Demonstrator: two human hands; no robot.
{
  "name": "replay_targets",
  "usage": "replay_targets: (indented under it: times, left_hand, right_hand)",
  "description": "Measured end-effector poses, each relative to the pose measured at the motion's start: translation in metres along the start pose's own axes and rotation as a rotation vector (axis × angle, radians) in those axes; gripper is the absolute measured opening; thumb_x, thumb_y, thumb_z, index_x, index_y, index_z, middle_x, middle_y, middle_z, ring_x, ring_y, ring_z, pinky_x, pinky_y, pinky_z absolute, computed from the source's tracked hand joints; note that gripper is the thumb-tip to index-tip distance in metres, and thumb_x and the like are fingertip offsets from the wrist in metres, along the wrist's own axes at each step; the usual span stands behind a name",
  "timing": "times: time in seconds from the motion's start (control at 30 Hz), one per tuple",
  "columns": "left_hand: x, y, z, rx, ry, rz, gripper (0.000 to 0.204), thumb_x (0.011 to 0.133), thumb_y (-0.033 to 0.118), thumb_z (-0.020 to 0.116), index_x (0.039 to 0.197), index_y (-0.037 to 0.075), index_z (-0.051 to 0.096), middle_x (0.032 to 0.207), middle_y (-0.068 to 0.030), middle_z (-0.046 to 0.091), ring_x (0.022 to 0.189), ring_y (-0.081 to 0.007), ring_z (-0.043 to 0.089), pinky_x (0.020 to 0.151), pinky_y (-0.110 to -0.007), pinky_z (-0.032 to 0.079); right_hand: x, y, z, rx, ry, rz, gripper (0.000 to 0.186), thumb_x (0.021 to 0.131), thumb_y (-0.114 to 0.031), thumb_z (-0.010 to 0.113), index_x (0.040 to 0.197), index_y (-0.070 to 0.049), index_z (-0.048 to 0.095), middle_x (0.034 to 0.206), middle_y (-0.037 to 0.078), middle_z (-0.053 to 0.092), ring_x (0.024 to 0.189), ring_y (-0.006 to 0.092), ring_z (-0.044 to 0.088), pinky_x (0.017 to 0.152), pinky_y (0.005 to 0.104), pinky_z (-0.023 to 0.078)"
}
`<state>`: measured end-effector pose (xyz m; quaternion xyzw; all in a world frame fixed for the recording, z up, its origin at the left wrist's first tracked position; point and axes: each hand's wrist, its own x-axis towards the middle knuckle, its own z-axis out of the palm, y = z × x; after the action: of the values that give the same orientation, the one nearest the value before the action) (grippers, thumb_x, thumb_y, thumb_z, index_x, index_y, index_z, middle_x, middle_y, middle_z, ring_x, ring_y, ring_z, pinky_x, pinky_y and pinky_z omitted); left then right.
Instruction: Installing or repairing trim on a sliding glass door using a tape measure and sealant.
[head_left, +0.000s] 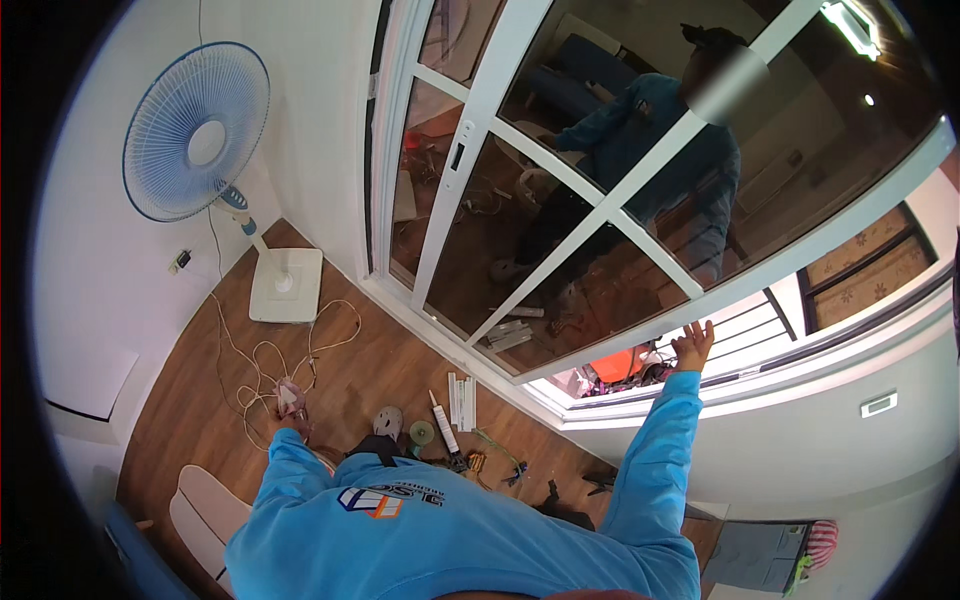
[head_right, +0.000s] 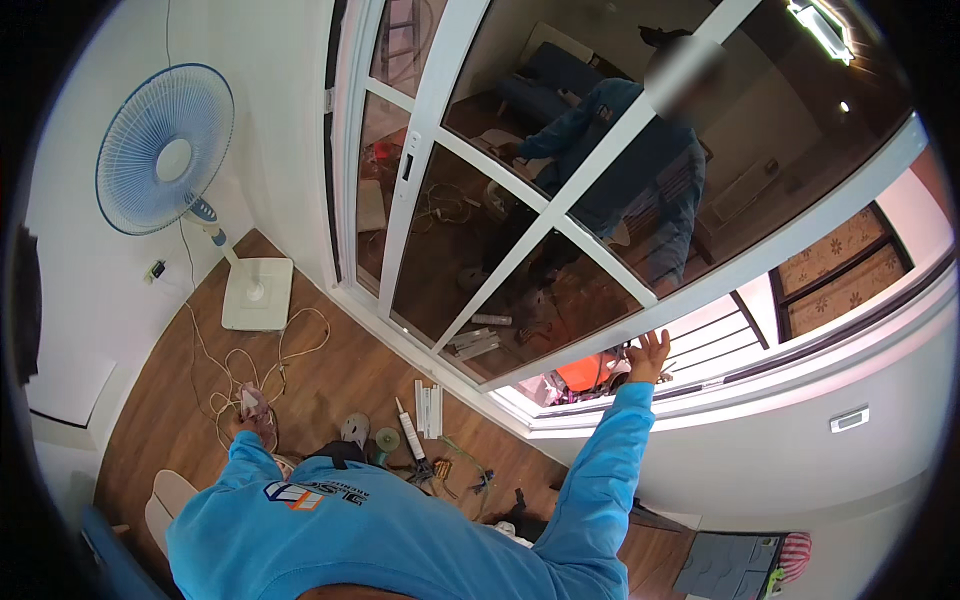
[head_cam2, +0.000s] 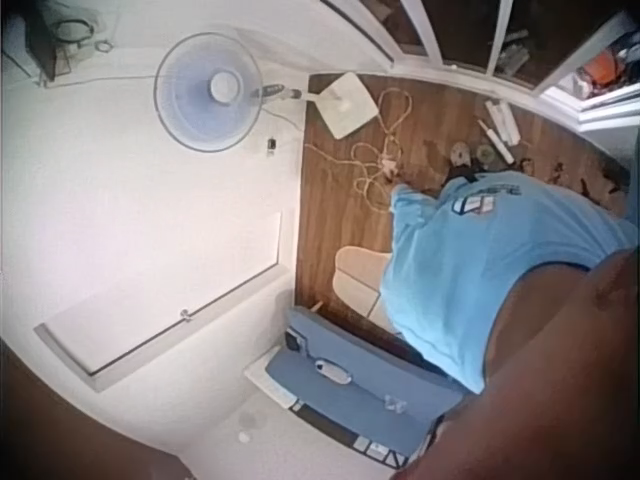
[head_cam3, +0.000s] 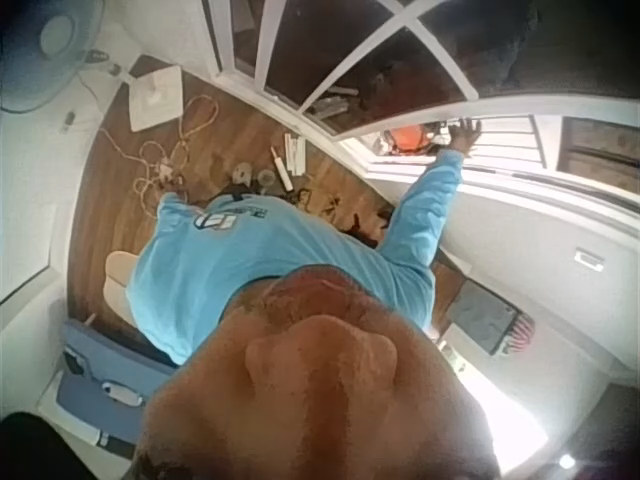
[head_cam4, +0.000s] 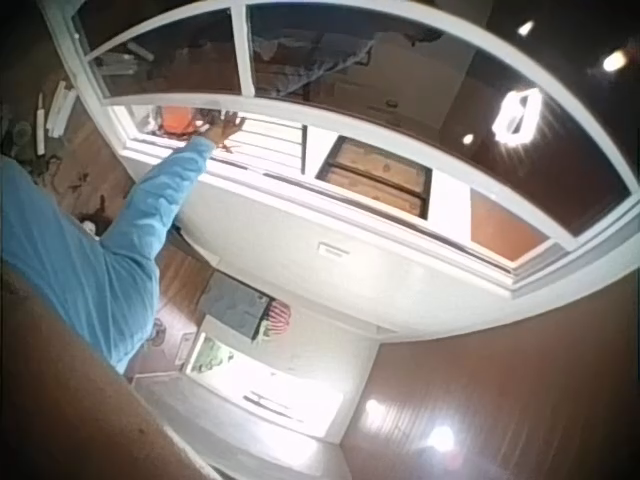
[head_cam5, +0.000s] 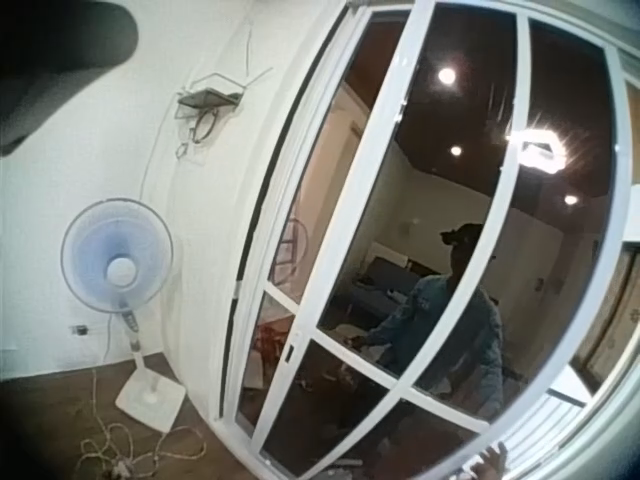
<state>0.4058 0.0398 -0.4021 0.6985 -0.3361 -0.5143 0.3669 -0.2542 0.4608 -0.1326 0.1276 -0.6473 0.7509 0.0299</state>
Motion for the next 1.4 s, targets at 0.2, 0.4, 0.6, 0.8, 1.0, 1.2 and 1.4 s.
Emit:
replay_targets:
  times: [0.2,0.4,0.6,0.8,1.0,1.2,1.4]
  left_hand:
    - [-0.012,-0.046,-0.009,0.096,0.111,0.131,0.039,0.079,-0.002,0.065,0.117,0.004,0.058,0.102,-0.0128,0.067,0.083,-0.0233,0.064,0.069,-0.035,0.052]
    - [-0.005,-0.086,-0.026,0.261,0.155,0.276,0.04,0.071,-0.003,0.067,0.11,0.003,0.065,0.095,-0.0106,0.069,0.083,-0.022,0.064,0.07,-0.035,0.051]
    - [-0.051,-0.085,-0.008,0.251,0.216,0.235,0.035,0.075,0.006,0.069,0.11,0.003,0.065,0.094,-0.0119,0.068,0.082,-0.0233,0.064,0.07,-0.037,0.051]
    - [-0.069,-0.103,-0.024,0.187,0.242,0.135,0.039,0.078,0.015,0.069,0.115,0.003,0.062,0.101,-0.0175,0.068,0.09,-0.0293,0.065,0.072,-0.038,0.051]
    - [-0.083,-0.11,-0.022,0.099,0.197,0.12,0.038,0.08,0.002,0.059,0.118,0.002,0.056,0.101,-0.0157,0.065,0.09,-0.0274,0.062,0.072,-0.04,0.051]
    - [-0.116,-0.088,-0.013,0.23,0.1,0.053,0.055,0.077,0.029,0.07,0.125,0.005,0.055,0.107,-0.0195,0.065,0.098,-0.0357,0.063,0.08,-0.043,0.051]
    - [-0.139,-0.083,-0.022,0.556,0.147,-0.002,0.05,0.078,0.007,0.07,0.123,0.002,0.049,0.11,-0.0121,0.063,0.097,-0.0252,0.062,0.077,-0.035,0.051]
  right_hand:
    - [-0.001,0.007,-0.005,0.045,-0.066,0.015,0.085,0.071,0.008,0.047,0.147,-0.015,0.016,0.139,0.016,0.04,0.126,0.0297,0.044,0.077,0.0336,0.051]
    - [-0.002,0.012,0.0,0.078,-0.106,0.014,0.083,0.074,0.009,0.045,0.147,-0.014,0.014,0.141,0.018,0.04,0.129,0.0325,0.042,0.08,0.0322,0.048]
    - [0.0,0.018,0.008,0.112,-0.161,0.014,0.079,0.073,0.013,0.043,0.144,-0.009,0.018,0.142,0.02,0.038,0.129,0.0329,0.042,0.079,0.0317,0.05]
    - [0.0,0.029,0.013,0.171,-0.222,0.007,0.063,0.072,0.014,0.044,0.131,-0.005,0.037,0.142,0.016,0.039,0.126,0.031,0.044,0.079,0.0296,0.052]
    - [0.019,0.048,0.015,0.135,-0.357,-0.033,0.051,0.068,0.017,0.049,0.112,-0.01,0.05,0.143,0.012,0.041,0.117,0.0214,0.049,0.086,0.0289,0.048]
    - [0.026,0.053,0.022,0.179,-0.419,-0.044,0.051,0.067,0.017,0.053,0.11,-0.01,0.051,0.144,0.015,0.04,0.115,0.0201,0.049,0.09,0.0287,0.045]
    - [0.027,0.057,0.029,0.097,-0.449,-0.075,0.045,0.073,0.01,0.05,0.113,-0.01,0.05,0.145,0.013,0.04,0.124,0.0275,0.044,0.092,0.0333,0.045]
